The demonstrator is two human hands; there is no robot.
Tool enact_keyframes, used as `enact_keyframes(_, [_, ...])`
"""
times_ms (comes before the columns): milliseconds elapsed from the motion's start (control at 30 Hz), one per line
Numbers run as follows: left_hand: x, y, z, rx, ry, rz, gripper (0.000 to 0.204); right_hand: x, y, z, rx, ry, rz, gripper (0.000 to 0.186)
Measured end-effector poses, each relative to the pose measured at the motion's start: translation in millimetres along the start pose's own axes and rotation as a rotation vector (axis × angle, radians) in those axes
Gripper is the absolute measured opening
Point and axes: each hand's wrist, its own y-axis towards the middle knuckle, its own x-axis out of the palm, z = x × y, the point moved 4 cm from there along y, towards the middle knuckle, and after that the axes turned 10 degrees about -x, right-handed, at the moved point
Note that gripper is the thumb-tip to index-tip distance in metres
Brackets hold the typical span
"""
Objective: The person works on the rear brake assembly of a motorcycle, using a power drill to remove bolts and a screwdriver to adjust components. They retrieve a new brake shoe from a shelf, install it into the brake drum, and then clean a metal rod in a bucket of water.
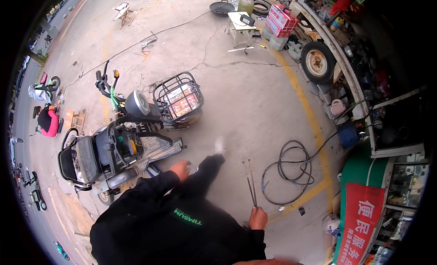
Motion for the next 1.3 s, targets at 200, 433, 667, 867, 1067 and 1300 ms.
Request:
enact_keyframes(200, [-50.3,140.6,101.6,0.069,-0.080,0.075,0.030,-47.2,136.9,12.5,0.103,0.534,-0.016,0.031])
enact_keyframes(433, [-187.8,253.6,147.0,-0.042,-0.194,0.166,0.029,-147.3,381.6,-50.8,0.054,0.243,-0.223,0.031])
enact_keyframes(667, [-229.8,354.9,58.2,-0.382,-0.201,0.245,0.031,-205.6,603.1,-151.2,0.157,0.570,-0.103,0.030])
enact_keyframes(867, [-283.7,389.8,2.0,-0.681,-0.374,0.040,0.045,-199.4,851.2,-266.4,-0.216,-0.176,-0.376,0.040])
enact_keyframes(1067, [-363.1,423.5,41.1,-0.794,-0.490,0.201,0.042,-145.3,1022.2,-497.7,-0.667,-0.070,-0.653,0.035])
enact_keyframes(1300, [-453.2,531.6,11.6,-0.883,-0.377,0.011,0.035,-25.7,1157.2,-730.5,-0.763,0.259,-0.979,0.035])
